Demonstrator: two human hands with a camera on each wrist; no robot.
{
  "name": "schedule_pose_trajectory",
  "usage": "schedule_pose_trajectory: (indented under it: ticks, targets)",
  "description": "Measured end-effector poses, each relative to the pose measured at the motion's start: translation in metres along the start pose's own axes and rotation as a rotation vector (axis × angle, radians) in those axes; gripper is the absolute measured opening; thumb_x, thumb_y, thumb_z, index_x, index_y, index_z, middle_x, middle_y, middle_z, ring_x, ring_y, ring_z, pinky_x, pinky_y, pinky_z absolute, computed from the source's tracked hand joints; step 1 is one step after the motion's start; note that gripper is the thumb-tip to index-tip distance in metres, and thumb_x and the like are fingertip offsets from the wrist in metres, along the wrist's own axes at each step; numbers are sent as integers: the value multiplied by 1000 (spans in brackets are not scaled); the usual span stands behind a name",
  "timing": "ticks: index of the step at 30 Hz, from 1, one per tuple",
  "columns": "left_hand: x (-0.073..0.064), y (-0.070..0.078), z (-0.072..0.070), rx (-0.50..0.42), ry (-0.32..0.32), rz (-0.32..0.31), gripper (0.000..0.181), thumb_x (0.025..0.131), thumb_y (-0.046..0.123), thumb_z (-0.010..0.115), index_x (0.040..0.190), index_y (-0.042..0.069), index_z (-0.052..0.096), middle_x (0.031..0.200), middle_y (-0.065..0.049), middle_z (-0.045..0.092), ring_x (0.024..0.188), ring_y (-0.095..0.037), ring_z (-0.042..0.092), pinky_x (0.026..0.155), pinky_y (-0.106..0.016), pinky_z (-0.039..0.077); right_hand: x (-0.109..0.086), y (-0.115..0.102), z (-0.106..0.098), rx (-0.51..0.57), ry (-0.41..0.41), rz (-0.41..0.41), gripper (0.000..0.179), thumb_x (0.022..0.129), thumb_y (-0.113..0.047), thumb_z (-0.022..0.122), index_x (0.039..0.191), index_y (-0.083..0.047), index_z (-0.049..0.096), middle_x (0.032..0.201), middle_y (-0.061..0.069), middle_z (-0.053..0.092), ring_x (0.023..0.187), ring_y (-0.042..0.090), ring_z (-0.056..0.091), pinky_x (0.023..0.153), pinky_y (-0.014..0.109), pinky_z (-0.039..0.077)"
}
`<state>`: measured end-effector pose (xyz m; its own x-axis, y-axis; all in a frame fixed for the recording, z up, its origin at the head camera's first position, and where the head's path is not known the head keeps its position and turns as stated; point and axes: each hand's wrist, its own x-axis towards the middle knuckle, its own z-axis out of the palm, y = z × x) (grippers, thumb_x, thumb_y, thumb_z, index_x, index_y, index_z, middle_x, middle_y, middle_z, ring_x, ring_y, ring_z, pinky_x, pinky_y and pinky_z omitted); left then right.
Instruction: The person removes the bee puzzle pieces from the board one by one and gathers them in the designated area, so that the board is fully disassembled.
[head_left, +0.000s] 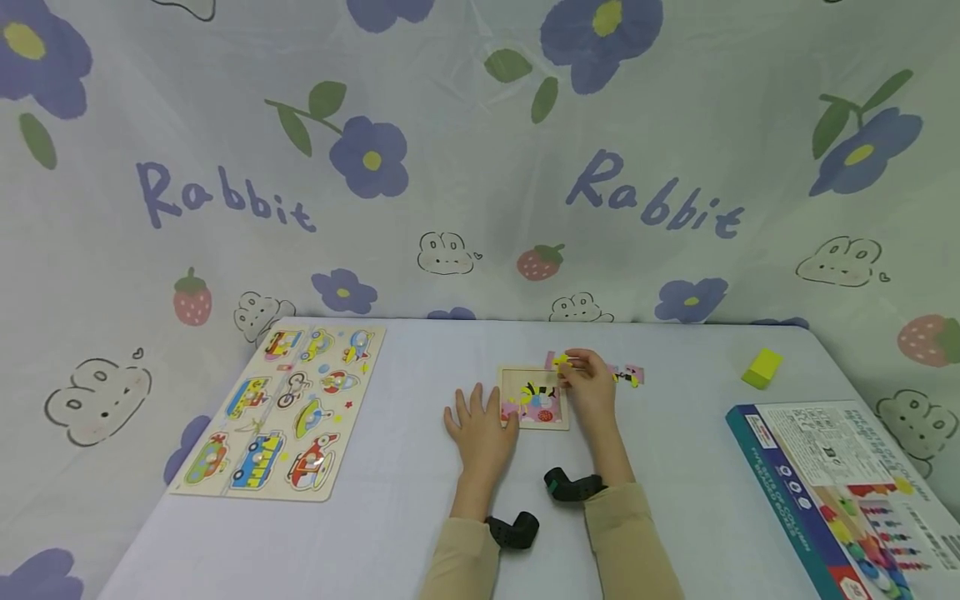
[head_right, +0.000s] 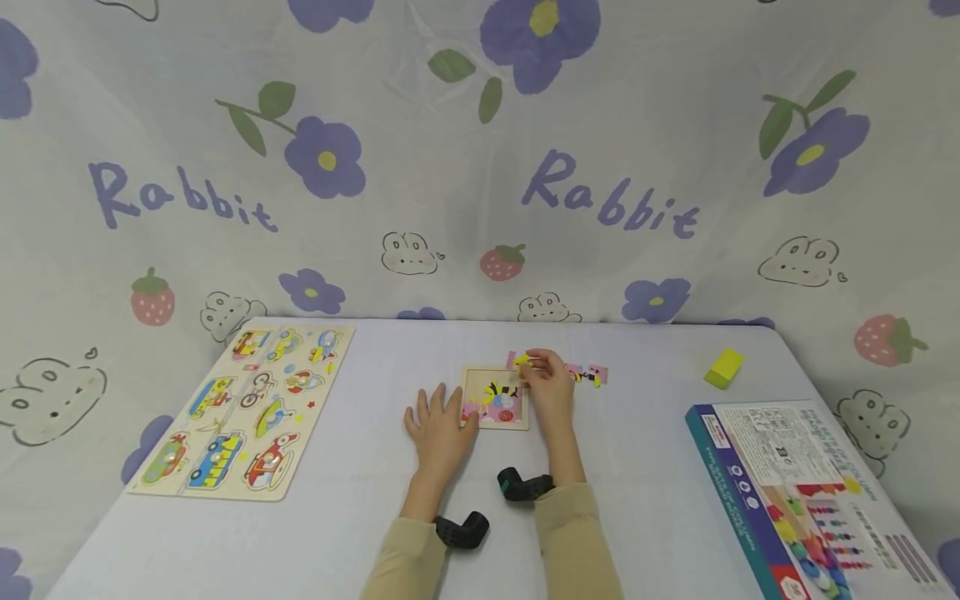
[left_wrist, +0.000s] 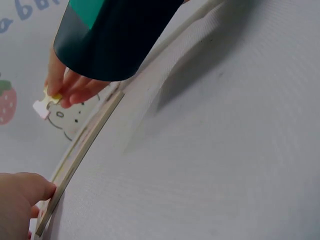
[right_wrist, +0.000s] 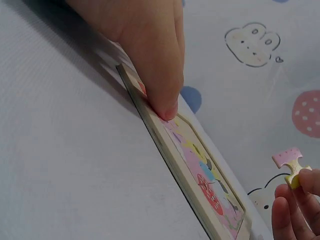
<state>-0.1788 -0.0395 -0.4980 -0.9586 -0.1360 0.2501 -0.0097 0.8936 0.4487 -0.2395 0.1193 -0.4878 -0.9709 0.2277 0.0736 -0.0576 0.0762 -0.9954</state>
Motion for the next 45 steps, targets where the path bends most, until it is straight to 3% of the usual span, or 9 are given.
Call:
schedule_pose_trajectory:
  ticks: [9, 14, 20, 28, 32, 38, 41, 45]
  targets:
    - [1, 3, -2, -4, -13, 0, 49, 84, 33, 62, 125, 6, 57, 136, -19, 42, 132, -46, 22, 100, -64, 9, -1, 1, -10, 10, 41, -3, 23, 89, -12, 60, 112, -7, 61, 96, 9, 60, 81, 15, 60, 68, 20, 52]
    - [1, 4, -3, 3, -16, -2, 49, 84, 33, 62, 125, 7, 57, 136, -18, 43, 132, -45, 22, 101, -63, 10, -2, 0, -15, 4, 76, 23, 27, 86, -12, 64, 113, -7, 61, 94, 10, 62, 75, 13, 63, 68, 19, 52]
    - [1, -1, 2, -6, 42, 27, 48, 83, 32, 63, 122, 5, 58, 133, -20, 45, 130, -47, 25, 100, -63, 10, -5, 5, -23, 6, 123, 22, 20, 84, -12, 67, 101, -2, 66, 90, 10, 63, 73, 9, 63, 66, 18, 52]
    - [0, -2, 2, 6, -11, -2, 49, 84, 33, 62, 125, 6, 57, 136, -19, 43, 132, -46, 22, 100, -63, 9, -9, 7, -33, -31, 178, 17, 17, 84, -10, 67, 98, 0, 68, 92, 13, 65, 69, 6, 62, 63, 17, 52]
    - [0, -2, 1, 2, -18, -5, 49, 84, 33, 62, 125, 6, 56, 137, -19, 42, 132, -45, 22, 101, -62, 9, -10, 7, -37, -115, 207, 2, 15, 84, -8, 66, 96, 1, 69, 92, 15, 66, 64, 8, 61, 57, 14, 49]
    - [-1, -1, -1, -4, -21, -7, 49, 84, 33, 62, 125, 6, 57, 136, -19, 42, 133, -45, 21, 101, -63, 8, -9, 7, -39, -418, 235, -28, 15, 82, -11, 67, 92, 0, 71, 88, 15, 68, 76, 19, 59, 63, 19, 44]
    - [-1, -1, -1, -5, -9, 0, 49, 83, 32, 62, 125, 6, 57, 136, -19, 43, 132, -46, 22, 100, -63, 9, -8, 5, -39, -476, 226, -43, 15, 82, -10, 67, 91, 1, 71, 87, 16, 68, 79, 25, 60, 66, 28, 43]
    - [0, 0, -1, -9, -4, 4, 49, 83, 32, 62, 125, 6, 57, 135, -19, 43, 132, -46, 22, 100, -64, 9, -8, 4, -39, -507, 222, -57, 15, 82, -8, 66, 92, 1, 71, 85, 17, 67, 77, 27, 60, 65, 31, 43]
